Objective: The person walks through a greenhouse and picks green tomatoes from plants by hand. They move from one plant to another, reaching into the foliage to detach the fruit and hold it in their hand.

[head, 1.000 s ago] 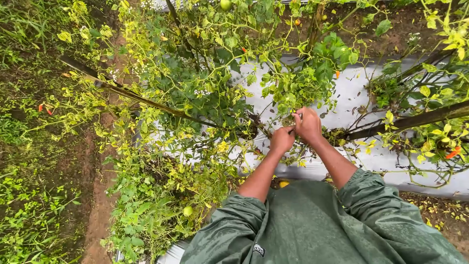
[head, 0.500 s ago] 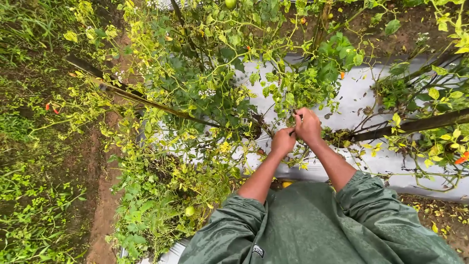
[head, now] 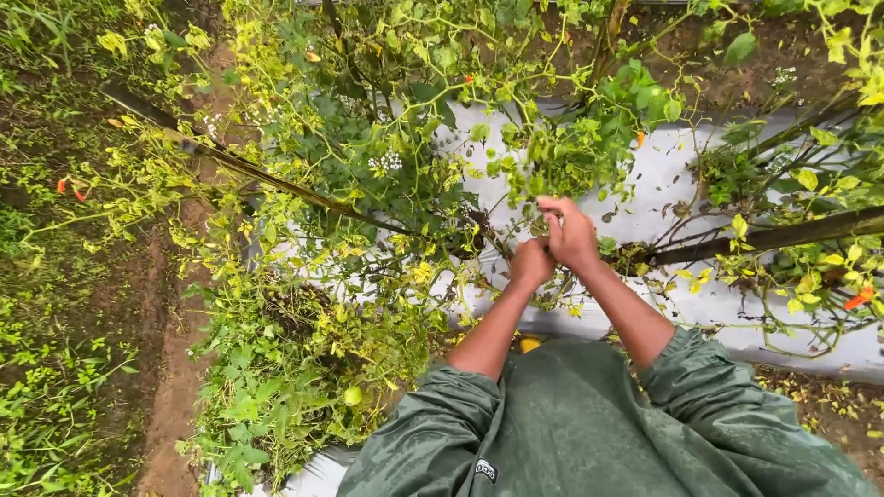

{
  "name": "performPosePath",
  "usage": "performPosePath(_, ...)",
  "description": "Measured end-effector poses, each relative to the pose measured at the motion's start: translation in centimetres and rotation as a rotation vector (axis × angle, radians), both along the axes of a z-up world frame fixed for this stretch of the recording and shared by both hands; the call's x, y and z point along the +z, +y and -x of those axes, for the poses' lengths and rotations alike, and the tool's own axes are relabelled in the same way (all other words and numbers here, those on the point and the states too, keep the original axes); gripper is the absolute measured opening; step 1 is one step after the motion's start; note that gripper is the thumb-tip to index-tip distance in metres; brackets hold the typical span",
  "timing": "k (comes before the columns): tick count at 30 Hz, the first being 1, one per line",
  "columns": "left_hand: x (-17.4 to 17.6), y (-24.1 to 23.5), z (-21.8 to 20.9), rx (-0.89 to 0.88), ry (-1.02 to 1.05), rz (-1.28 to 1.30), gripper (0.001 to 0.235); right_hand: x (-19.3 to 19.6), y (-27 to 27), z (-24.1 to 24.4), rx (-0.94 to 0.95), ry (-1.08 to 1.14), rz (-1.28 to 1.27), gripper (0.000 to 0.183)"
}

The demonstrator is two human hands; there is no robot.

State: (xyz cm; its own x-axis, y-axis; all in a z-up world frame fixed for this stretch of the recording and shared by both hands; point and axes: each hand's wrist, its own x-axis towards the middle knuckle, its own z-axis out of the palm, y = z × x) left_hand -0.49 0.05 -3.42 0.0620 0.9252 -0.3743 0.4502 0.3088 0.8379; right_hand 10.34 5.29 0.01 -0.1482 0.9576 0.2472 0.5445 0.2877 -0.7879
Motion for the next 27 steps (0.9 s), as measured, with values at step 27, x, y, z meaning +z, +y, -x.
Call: performPosePath(27,3.6,-0.6,1.7,0.017,0.053,-0.037,0.034,7.8,6.6,5.7,-0.143,-0.044,0.023,0.015)
